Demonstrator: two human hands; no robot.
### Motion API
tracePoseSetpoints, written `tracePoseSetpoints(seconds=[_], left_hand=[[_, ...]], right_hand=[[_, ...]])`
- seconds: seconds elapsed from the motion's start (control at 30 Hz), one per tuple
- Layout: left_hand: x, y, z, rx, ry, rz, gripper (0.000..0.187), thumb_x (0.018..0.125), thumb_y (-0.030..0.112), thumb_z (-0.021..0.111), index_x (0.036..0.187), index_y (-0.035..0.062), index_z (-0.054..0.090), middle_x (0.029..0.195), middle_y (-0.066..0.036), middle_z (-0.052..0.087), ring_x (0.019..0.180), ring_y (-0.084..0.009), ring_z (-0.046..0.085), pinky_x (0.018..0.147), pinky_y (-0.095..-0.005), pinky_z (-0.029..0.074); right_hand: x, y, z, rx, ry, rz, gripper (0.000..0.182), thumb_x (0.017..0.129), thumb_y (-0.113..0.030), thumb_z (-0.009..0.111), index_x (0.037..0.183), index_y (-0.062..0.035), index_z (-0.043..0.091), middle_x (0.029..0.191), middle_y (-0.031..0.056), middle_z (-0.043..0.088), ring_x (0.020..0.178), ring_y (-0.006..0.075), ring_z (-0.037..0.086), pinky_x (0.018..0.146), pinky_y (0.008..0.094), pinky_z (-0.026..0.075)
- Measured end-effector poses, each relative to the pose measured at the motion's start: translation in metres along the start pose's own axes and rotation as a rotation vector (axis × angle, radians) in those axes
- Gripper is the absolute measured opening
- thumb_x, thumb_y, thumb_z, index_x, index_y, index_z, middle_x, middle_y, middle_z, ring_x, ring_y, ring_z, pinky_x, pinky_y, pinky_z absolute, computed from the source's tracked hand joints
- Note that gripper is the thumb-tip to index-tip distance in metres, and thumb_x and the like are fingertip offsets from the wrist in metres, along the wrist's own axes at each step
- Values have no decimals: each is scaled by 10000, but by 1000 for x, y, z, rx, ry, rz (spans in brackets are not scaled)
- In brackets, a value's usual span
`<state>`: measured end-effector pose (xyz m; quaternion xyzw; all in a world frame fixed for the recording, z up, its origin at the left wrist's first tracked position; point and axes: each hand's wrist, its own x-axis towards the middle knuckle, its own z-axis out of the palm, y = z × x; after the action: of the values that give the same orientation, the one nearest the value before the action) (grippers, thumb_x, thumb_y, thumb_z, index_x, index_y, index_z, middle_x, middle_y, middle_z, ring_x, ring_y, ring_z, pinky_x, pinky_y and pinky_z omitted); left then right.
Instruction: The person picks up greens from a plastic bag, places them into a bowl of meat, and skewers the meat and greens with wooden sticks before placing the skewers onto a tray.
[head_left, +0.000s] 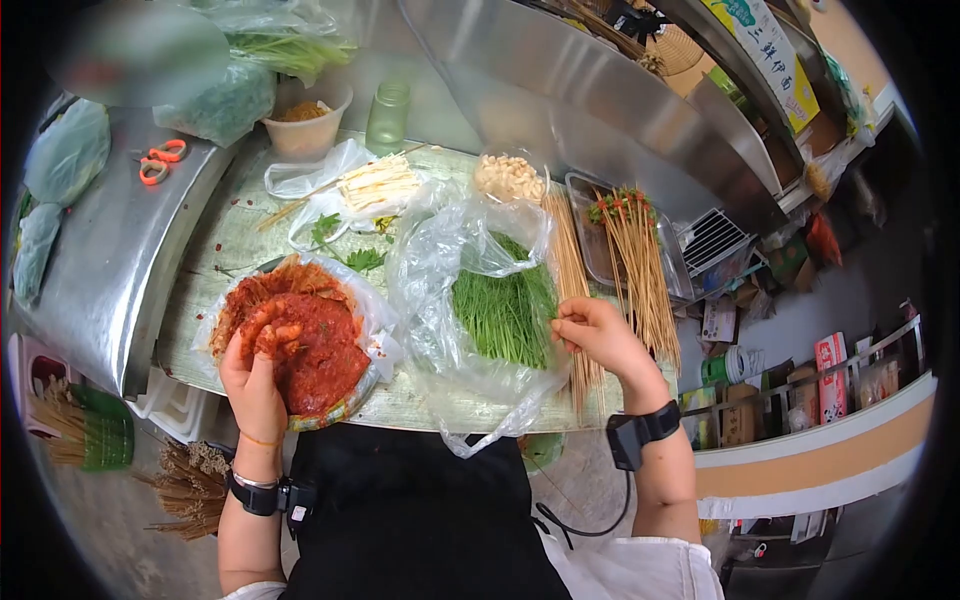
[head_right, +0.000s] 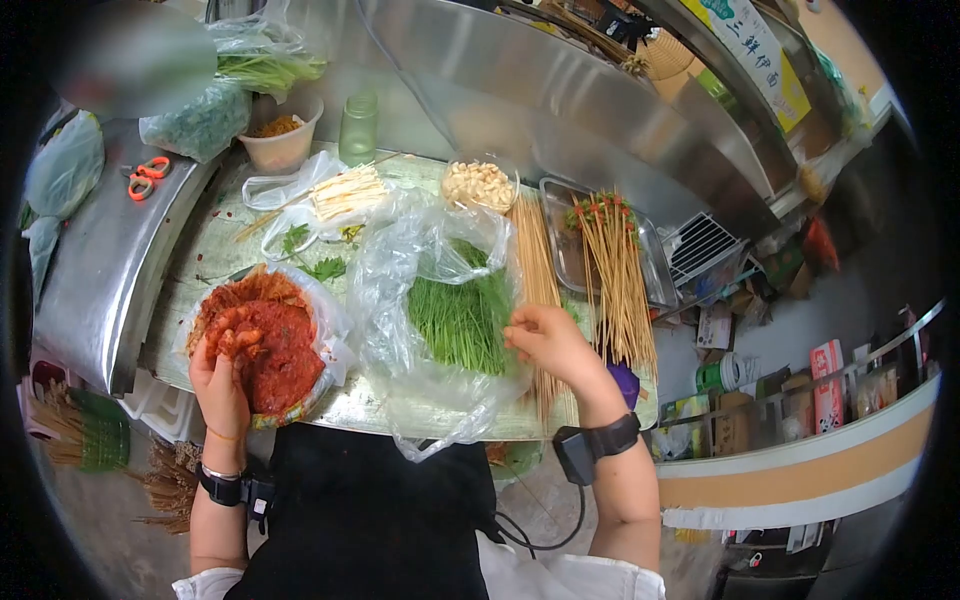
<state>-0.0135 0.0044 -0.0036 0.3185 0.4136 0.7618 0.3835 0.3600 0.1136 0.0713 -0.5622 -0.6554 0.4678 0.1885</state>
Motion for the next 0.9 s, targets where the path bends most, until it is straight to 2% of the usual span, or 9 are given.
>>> tracePoseSetpoints(seconds=[0.03, 0.1, 0.2, 0.33, 0.43, 0.63, 0.7, 0.8, 0.9], left_hand=[[0, 0, 1, 54, -3, -8, 276, 895, 41, 481, 1157, -42, 503, 1079, -108, 596, 909, -174, 604, 812, -289, 491], [-1, 8, 8, 255, 1, 33, 235, 857, 20, 552, 1088, -27, 557, 1040, -84, 607, 879, -149, 591, 791, -266, 479], [-3, 28, 28, 868, -155, 495, 136, 707, -3, 624, 842, -10, 606, 874, -137, 615, 821, -281, 594, 746, -344, 475], [-4, 45, 64, 970, -506, 782, 218, 667, 46, 634, 885, 44, 620, 787, -79, 581, 719, -234, 582, 622, -318, 479], [0, 47, 66, 1124, -480, 885, 211, 683, 32, 607, 893, 48, 619, 775, -71, 575, 702, -220, 576, 597, -307, 474], [2, 35, 43, 1024, -418, 649, 251, 685, 13, 625, 935, 30, 619, 767, -61, 589, 703, -201, 586, 624, -291, 479], [-2, 32, 36, 383, -455, -213, 206, 737, -14, 592, 941, 7, 608, 809, -45, 614, 739, -106, 581, 641, -252, 470], [-5, 40, 40, 92, -420, -256, 154, 786, -22, 540, 926, -15, 602, 857, -28, 625, 792, -44, 555, 665, -220, 462], [-1, 35, 28, 358, -451, -180, 182, 792, -40, 519, 959, -23, 591, 905, -33, 621, 826, -68, 570, 706, -228, 476]], right_hand=[[-5, -22, 0, 59, -65, 34, 122, 846, -90, 572, 903, 16, 591, 739, 14, 617, 608, 35, 503, 525, 184, 390], [-4, -40, 9, 100, -109, 25, 126, 843, -91, 582, 913, 12, 596, 748, 23, 623, 600, 38, 499, 523, 186, 386], [3, -63, 39, 179, -212, 15, 158, 837, -92, 607, 938, 29, 606, 772, 36, 635, 627, 49, 523, 549, 189, 403], [7, -94, 89, 76, -335, -191, 179, 833, -87, 612, 928, 64, 615, 753, 53, 639, 701, 96, 579, 630, 225, 456], [6, -105, 111, -64, -350, -352, 148, 810, -87, 627, 912, 21, 636, 737, 59, 639, 664, 100, 575, 611, 239, 456], [-2, -111, 132, -36, -83, -471, 100, 776, -78, 668, 825, -2, 625, 669, 33, 599, 568, 64, 509, 534, 218, 423], [0, -109, 140, -27, -102, -472, 100, 765, -73, 677, 809, -4, 620, 660, 27, 589, 555, 55, 494, 523, 215, 416], [5, -104, 151, -4, -146, -458, 111, 751, -69, 689, 805, -8, 614, 654, 20, 574, 541, 53, 482, 514, 215, 409], [2, -113, 159, 1, -173, -448, 127, 742, -60, 688, 829, -9, 611, 686, 25, 567, 544, 71, 500, 517, 225, 416]])
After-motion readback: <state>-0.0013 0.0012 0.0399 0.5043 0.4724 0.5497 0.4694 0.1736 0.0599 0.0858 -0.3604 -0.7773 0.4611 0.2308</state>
